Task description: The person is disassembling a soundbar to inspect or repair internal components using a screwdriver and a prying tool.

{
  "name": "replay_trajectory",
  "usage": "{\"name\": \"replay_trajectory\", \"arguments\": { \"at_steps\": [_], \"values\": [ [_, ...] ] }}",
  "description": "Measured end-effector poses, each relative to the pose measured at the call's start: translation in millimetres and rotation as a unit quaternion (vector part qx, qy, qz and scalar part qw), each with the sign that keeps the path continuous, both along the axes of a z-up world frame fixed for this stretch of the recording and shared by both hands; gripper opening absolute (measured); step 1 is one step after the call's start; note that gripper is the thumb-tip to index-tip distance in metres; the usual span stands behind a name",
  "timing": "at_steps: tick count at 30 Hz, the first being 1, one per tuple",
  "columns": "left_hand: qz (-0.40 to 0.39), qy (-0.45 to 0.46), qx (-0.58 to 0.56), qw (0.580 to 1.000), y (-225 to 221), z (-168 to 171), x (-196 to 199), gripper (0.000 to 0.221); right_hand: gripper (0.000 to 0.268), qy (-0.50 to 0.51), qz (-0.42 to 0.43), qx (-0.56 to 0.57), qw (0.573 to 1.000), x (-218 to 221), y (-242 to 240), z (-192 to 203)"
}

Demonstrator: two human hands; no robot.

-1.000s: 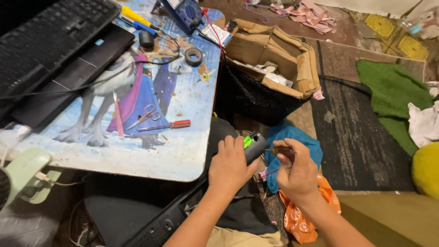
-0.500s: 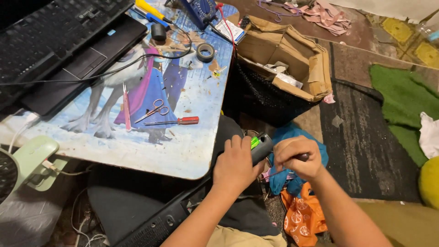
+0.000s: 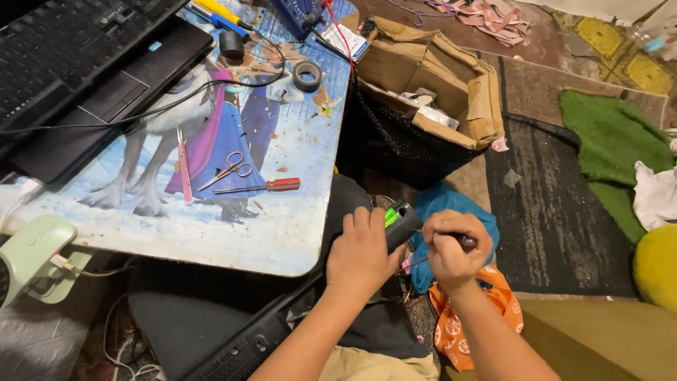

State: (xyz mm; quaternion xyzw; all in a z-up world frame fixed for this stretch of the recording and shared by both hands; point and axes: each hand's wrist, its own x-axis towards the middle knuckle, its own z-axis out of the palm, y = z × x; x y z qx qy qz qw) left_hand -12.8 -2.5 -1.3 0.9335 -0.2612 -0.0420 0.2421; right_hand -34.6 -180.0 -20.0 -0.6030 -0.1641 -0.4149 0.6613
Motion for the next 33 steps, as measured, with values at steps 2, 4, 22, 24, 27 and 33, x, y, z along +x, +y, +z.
{"name": "replay_trajectory", "arguments": {
  "at_steps": [2,4,22,24,27,33],
  "values": [
    [0.001,-0.005,-0.001,1.0,1,0,-2,0.079,0.017,0.085,0.125,-0.032,0.988,-5,-30,15],
    [0.003,-0.008,-0.002,1.0,1,0,-3,0.082,0.029,0.171,0.247,-0.063,0.952,8,-42,51],
    [-0.004,0.015,0.026,1.0,-3,9,-2,0.075,0.022,0.001,0.175,-0.039,0.984,7,-19,-3],
    [0.005,-0.029,0.03,0.999,-4,6,-3,0.076,0.025,-0.012,0.104,0.001,0.994,4,-9,-5],
    [0.012,-0.051,0.024,0.998,-4,3,-8,0.075,0.023,-0.007,0.013,-0.015,1.0,-2,-3,-7],
    [0.023,-0.116,-0.017,0.993,-7,-10,-16,0.073,0.028,0.029,0.111,-0.027,0.993,-33,-28,57]
  ]
}}
